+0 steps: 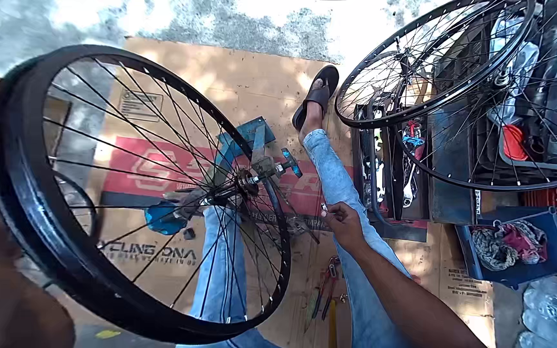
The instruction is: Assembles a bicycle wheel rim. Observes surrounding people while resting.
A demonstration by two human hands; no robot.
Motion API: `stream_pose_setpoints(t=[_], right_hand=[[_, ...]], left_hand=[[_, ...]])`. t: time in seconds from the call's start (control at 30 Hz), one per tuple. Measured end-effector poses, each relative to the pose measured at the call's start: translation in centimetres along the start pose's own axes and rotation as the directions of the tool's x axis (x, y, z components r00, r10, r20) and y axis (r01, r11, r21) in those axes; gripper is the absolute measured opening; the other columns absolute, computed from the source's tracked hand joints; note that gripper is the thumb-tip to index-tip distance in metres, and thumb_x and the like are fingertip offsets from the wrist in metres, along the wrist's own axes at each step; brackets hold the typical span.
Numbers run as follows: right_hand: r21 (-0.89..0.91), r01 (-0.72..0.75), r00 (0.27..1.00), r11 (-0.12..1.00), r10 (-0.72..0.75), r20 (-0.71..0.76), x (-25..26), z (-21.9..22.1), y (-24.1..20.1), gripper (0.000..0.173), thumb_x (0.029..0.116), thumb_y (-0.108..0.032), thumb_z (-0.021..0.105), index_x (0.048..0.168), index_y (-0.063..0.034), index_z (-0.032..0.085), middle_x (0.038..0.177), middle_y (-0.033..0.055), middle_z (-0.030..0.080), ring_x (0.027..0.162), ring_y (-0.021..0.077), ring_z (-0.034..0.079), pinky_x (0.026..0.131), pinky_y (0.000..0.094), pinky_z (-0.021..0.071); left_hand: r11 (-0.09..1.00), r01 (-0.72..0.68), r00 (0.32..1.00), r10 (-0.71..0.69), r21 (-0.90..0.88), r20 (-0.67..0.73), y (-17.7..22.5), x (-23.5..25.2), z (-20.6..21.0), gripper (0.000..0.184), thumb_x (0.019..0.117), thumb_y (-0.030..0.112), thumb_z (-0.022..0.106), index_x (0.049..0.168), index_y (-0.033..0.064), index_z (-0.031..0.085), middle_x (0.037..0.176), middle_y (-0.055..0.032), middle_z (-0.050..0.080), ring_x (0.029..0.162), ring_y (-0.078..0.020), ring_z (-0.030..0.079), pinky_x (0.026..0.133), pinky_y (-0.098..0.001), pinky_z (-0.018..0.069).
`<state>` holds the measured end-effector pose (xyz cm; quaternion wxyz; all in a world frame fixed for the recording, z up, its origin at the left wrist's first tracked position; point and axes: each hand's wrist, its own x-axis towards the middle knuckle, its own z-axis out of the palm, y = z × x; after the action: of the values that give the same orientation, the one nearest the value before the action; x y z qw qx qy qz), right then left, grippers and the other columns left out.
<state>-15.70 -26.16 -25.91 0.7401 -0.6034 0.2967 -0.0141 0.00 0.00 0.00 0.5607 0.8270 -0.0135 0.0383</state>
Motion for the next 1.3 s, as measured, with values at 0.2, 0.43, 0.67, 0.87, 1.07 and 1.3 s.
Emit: stream_pose_setpoints(t=[0.2, 0.43, 0.67, 0.87, 1.07, 1.3], right_hand=[[0.018, 0.066, 0.998, 0.998, -0.066, -0.010, 0.0, 0.0, 0.6, 0.019, 0.0931, -0.015, 0.074, 0.106, -0.0022, 0.068, 0.098, 0.0094, 0.073, 0.067, 0.0148, 0.067, 0.062, 0.0322, 0.0598], [-0.079, 0.174, 0.981, 0.982, -0.165, 0.102, -1.5, -0.4, -0.2, 0.040, 0.0841, -0.009, 0.083, 0.121, -0.0078, 0.068, 0.105, 0.0076, 0.073, 0.075, 0.0170, 0.070, 0.066, 0.0339, 0.0625], [-0.246, 0.314, 0.910, 0.917, -0.216, 0.355, -1.5, 0.7, 0.0, 0.041, 0.0848, -0.024, 0.085, 0.121, -0.0106, 0.072, 0.117, 0.0045, 0.072, 0.098, 0.0138, 0.071, 0.086, 0.0344, 0.0617], [-0.085, 0.732, 0.593, 0.676, -0.570, 0.569, -1.9, 3.5, -2.8, 0.032, 0.0911, -0.030, 0.078, 0.117, -0.0110, 0.074, 0.124, 0.0021, 0.071, 0.119, 0.0152, 0.064, 0.104, 0.0385, 0.0528], [0.175, 0.803, 0.452, 0.570, -0.773, 0.445, -1.8, 8.9, -9.6, 0.029, 0.0917, -0.025, 0.078, 0.113, -0.0062, 0.075, 0.121, 0.0088, 0.071, 0.116, 0.0205, 0.065, 0.103, 0.0415, 0.0528], [0.222, 0.833, 0.391, 0.506, -0.824, 0.409, -0.3, 12.8, -11.7, 0.030, 0.0884, -0.027, 0.081, 0.109, -0.0063, 0.077, 0.116, 0.0075, 0.073, 0.111, 0.0181, 0.067, 0.101, 0.0385, 0.0542]], left_hand=[[0.986, 0.114, 0.983, -0.095, -0.120, 0.155, -6.4, -21.7, 5.2, 0.090, 0.0966, 0.047, 0.065, 0.150, -0.0101, 0.020, 0.154, -0.0182, 0.042, 0.140, -0.0194, 0.047, 0.114, -0.0395, 0.0425], [0.937, 0.337, 0.940, -0.329, 0.092, -0.088, -12.6, -25.6, 9.9, 0.120, 0.0746, 0.027, 0.086, 0.157, -0.0091, 0.006, 0.162, -0.0324, 0.019, 0.149, -0.0318, 0.032, 0.119, -0.0404, 0.0356], [0.821, 0.460, 0.885, -0.454, 0.338, -0.101, -15.5, -25.3, 11.4, 0.040, 0.0993, 0.028, 0.064, 0.126, -0.0027, 0.066, 0.140, -0.0201, 0.060, 0.131, -0.0303, 0.057, 0.110, -0.0494, 0.0435], [0.961, 0.070, 0.995, -0.049, 0.266, -0.084, -9.8, -23.1, 8.2, 0.051, 0.1045, 0.028, 0.050, 0.121, -0.0211, 0.049, 0.118, -0.0213, 0.067, 0.106, -0.0075, 0.067, 0.095, -0.0234, 0.0538], [0.998, -0.014, 0.987, 0.023, 0.060, -0.158, -5.3, -18.2, 7.9, 0.041, 0.1104, 0.034, 0.035, 0.112, -0.0061, 0.045, 0.100, 0.0025, 0.062, 0.072, 0.0021, 0.061, 0.067, -0.0170, 0.0561], [0.995, -0.087, 0.918, 0.064, -0.041, -0.391, -3.8, -12.6, 7.5, 0.015, 0.1074, 0.015, 0.039, 0.110, 0.0030, 0.048, 0.088, 0.0084, 0.061, 0.072, 0.0016, 0.062, 0.063, -0.0153, 0.0536]])
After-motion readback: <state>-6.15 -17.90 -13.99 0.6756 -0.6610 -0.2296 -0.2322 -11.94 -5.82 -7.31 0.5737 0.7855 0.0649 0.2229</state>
